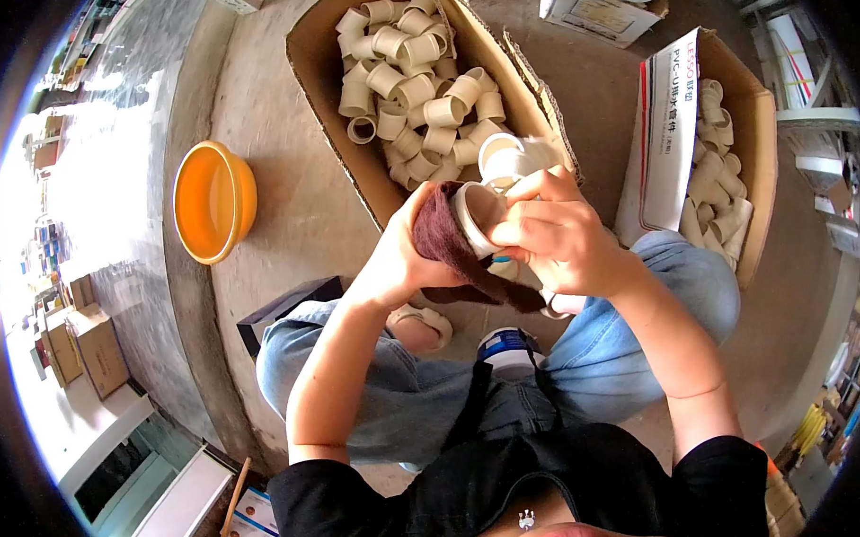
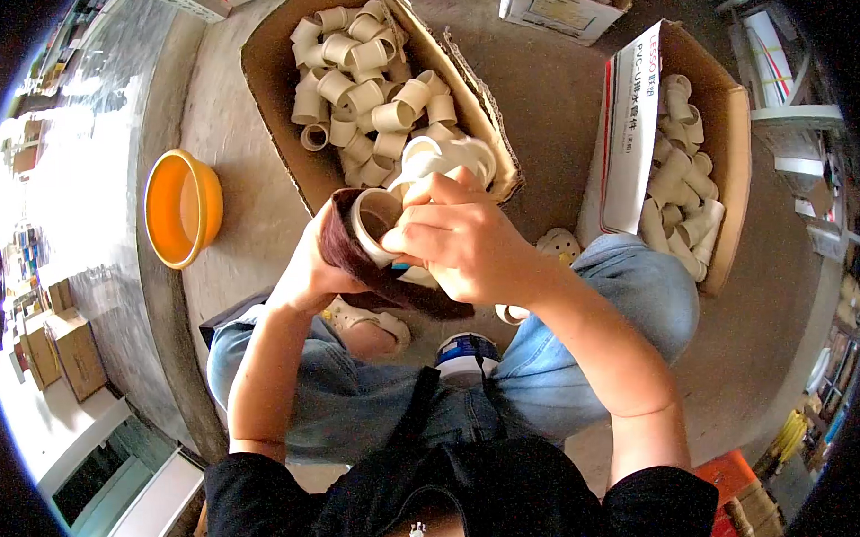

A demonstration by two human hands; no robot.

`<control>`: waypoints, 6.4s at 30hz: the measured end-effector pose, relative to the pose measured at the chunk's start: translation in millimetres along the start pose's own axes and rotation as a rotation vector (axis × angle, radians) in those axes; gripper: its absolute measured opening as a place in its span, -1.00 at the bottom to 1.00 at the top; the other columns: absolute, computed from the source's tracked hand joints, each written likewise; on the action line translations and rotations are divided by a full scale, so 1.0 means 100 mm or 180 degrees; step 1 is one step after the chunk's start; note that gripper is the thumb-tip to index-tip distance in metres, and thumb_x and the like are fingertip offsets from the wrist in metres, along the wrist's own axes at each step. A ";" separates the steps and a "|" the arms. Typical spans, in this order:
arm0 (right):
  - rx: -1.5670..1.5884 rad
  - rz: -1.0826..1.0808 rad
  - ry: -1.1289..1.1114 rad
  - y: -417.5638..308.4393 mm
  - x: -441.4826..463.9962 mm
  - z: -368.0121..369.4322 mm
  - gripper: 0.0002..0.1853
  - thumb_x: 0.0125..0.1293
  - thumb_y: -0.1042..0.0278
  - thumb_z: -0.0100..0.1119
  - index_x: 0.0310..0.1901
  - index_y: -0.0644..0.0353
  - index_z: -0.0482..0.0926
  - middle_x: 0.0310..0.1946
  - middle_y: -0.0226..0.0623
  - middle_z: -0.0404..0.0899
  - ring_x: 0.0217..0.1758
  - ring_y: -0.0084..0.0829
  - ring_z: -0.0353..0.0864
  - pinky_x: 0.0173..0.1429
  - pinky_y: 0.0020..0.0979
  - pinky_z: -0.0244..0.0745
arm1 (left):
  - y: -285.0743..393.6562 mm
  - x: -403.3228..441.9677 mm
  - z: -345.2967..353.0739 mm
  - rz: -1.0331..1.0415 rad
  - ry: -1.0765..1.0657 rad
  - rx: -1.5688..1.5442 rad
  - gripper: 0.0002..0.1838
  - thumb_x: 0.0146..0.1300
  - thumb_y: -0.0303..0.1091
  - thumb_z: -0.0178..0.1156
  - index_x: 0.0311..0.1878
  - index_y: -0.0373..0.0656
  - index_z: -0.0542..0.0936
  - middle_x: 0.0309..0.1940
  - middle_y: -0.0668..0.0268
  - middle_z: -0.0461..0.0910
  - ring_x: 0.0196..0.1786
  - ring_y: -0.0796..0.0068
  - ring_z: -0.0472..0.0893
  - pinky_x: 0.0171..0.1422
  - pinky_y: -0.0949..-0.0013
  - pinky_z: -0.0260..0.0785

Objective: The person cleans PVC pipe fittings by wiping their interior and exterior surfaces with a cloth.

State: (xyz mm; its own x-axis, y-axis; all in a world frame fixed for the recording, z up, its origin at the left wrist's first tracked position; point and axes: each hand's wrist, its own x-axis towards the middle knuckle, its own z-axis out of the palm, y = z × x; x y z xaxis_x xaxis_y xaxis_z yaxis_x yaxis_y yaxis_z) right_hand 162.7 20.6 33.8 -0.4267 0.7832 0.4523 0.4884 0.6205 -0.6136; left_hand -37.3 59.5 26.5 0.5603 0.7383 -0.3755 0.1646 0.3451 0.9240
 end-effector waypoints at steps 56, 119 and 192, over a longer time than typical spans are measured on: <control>0.0173 0.0053 -0.0021 -0.13 -0.04 0.04 -0.78 -0.02 0.46 0.15 -0.26 0.13 0.46 -0.36 -0.32 0.44 -0.14 -0.31 0.40 -0.04 -0.30 0.12 | -0.13 -0.21 0.20 -0.0832 0.1053 -0.3039 -0.68 0.23 -0.21 -0.04 -0.05 -0.21 0.41 -0.22 0.21 0.51 -0.16 0.43 0.54 -0.03 0.30 0.43; 0.1662 0.0579 0.0398 -0.43 0.25 0.21 -0.81 0.05 0.59 0.11 -0.26 0.18 0.52 -0.34 -0.28 0.44 -0.23 -0.31 0.48 -0.13 -0.40 0.39 | 0.02 -0.24 0.12 0.0558 -0.0403 -0.3166 -0.07 0.02 0.29 0.05 0.31 -0.14 0.04 0.20 0.08 0.21 0.20 0.23 0.32 0.24 0.24 0.19; 0.1758 0.2315 0.0633 -0.16 0.47 0.39 -0.75 0.19 0.29 -0.08 -0.46 0.31 0.45 -0.56 0.02 0.47 -0.43 -0.04 0.49 -0.35 -0.24 0.34 | 0.02 0.01 0.02 0.3836 0.1660 0.2868 -0.63 -0.17 -0.16 0.16 -0.30 -0.21 0.46 -0.38 0.12 0.47 -0.41 0.22 0.50 -0.37 0.29 0.39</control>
State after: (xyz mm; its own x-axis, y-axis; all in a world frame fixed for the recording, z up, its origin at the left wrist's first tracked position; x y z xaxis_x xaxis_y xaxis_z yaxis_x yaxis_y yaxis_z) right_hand 104.6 45.8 39.6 0.0050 0.9957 -0.0926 0.1315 -0.0925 -0.9870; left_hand -34.4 59.8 28.4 0.4162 0.4881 0.7672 0.3614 -0.8630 0.3529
